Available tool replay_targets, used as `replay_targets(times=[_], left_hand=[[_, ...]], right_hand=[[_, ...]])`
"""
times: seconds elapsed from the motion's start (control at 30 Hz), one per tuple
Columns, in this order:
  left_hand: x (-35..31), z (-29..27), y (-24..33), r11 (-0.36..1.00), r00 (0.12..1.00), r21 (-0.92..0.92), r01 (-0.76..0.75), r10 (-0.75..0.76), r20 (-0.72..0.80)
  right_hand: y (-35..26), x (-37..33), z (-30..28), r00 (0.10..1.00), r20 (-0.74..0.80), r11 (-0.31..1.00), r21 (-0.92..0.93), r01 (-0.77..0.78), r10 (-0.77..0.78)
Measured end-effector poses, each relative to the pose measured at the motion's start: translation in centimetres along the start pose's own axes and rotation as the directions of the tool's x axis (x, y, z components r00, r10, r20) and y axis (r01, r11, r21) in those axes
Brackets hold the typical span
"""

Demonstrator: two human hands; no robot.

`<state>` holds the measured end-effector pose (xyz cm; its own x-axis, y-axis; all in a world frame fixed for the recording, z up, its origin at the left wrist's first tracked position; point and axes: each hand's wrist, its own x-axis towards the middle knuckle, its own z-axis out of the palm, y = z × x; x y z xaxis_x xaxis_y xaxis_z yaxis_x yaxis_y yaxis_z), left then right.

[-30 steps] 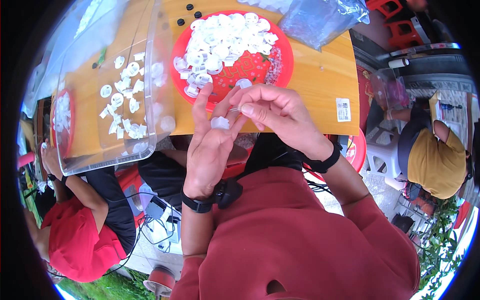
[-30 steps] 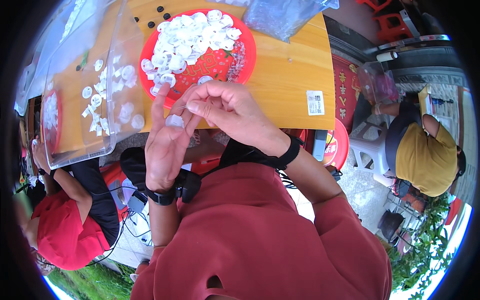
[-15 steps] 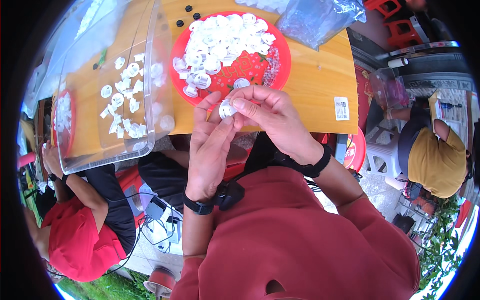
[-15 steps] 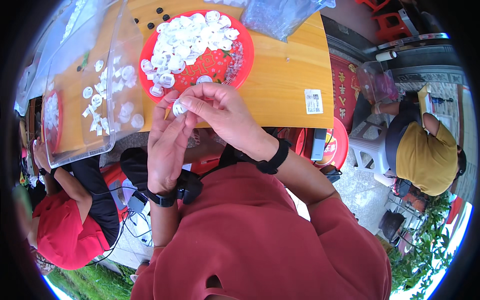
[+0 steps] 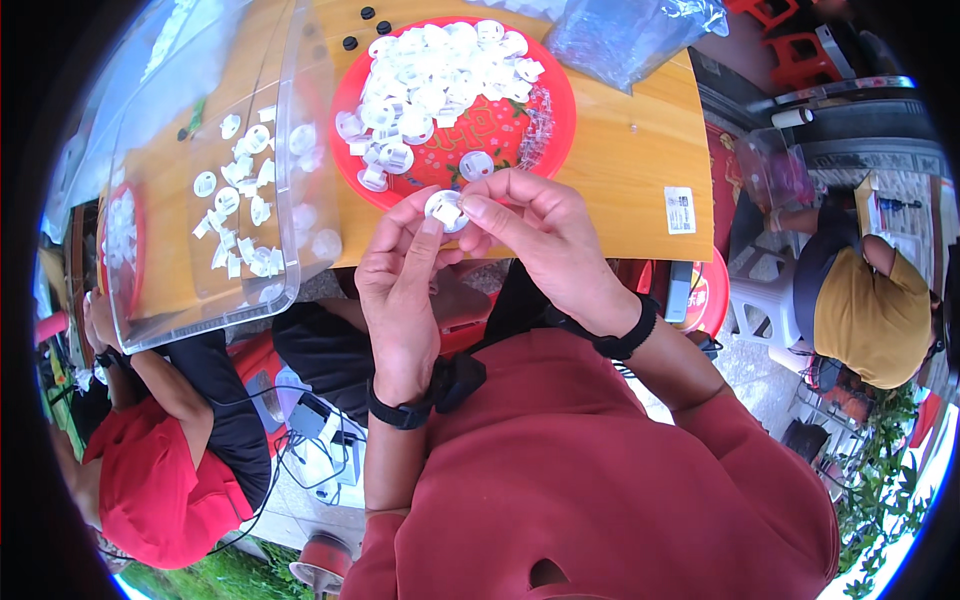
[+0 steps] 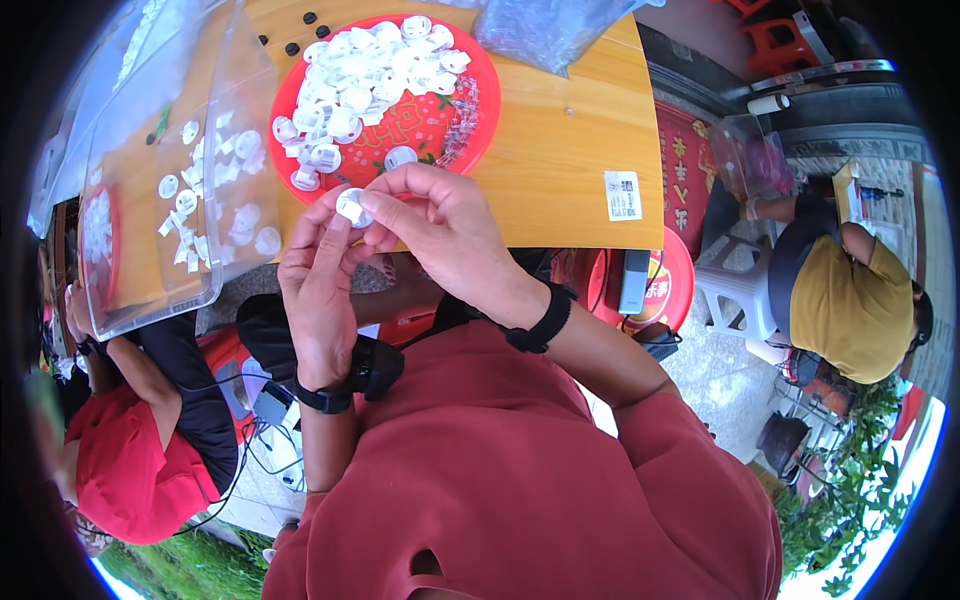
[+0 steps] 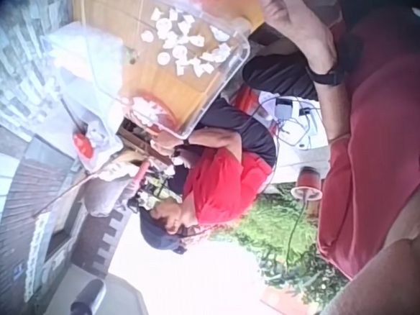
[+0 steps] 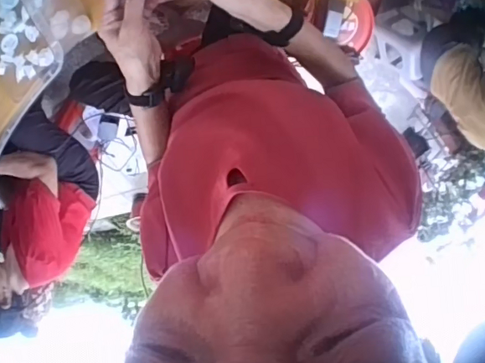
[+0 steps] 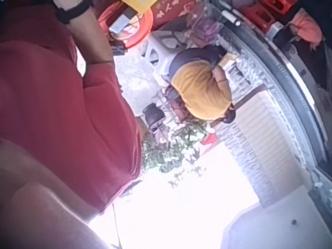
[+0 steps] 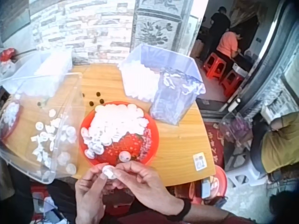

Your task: Assembling small white plastic components by inserting a smaller part into a base piece at a table.

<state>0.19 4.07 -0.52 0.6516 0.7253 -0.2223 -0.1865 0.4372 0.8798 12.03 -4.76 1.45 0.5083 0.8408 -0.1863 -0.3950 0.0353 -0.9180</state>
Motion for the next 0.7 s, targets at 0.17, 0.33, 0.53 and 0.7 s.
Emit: replay_targets(times=[0.17, 0.33, 0.53, 0.7], left_hand=[[-0.3, 0.1, 0.6, 0.999, 0.999, 0.04, -0.034, 0.033, 0.028], [-1.1, 1.2, 0.8, 0.959, 0.984, 0.23, -0.168, 0.147, 0.104], [-0.7, 0.8, 0.6, 0.963, 0.981, 0.189, -0.193, 0.185, 0.06], [-0.3, -0.6, 0.5, 0.98, 0.992, 0.163, -0.115, 0.121, -0.028]], right_hand=[[0.1, 0.4, -0.3, 0.999, 0.007, 0.998, -0.045, 0.033, -0.033], [-1.1, 0.8, -0.1, 0.994, 0.034, 0.973, -0.207, 0.104, -0.1], [-1.4, 0.7, -0.1, 0.995, 0.008, 0.96, -0.262, 0.1, -0.102], [-0.6, 0.1, -0.7, 0.99, -0.036, 0.935, -0.337, 0.115, -0.135]])
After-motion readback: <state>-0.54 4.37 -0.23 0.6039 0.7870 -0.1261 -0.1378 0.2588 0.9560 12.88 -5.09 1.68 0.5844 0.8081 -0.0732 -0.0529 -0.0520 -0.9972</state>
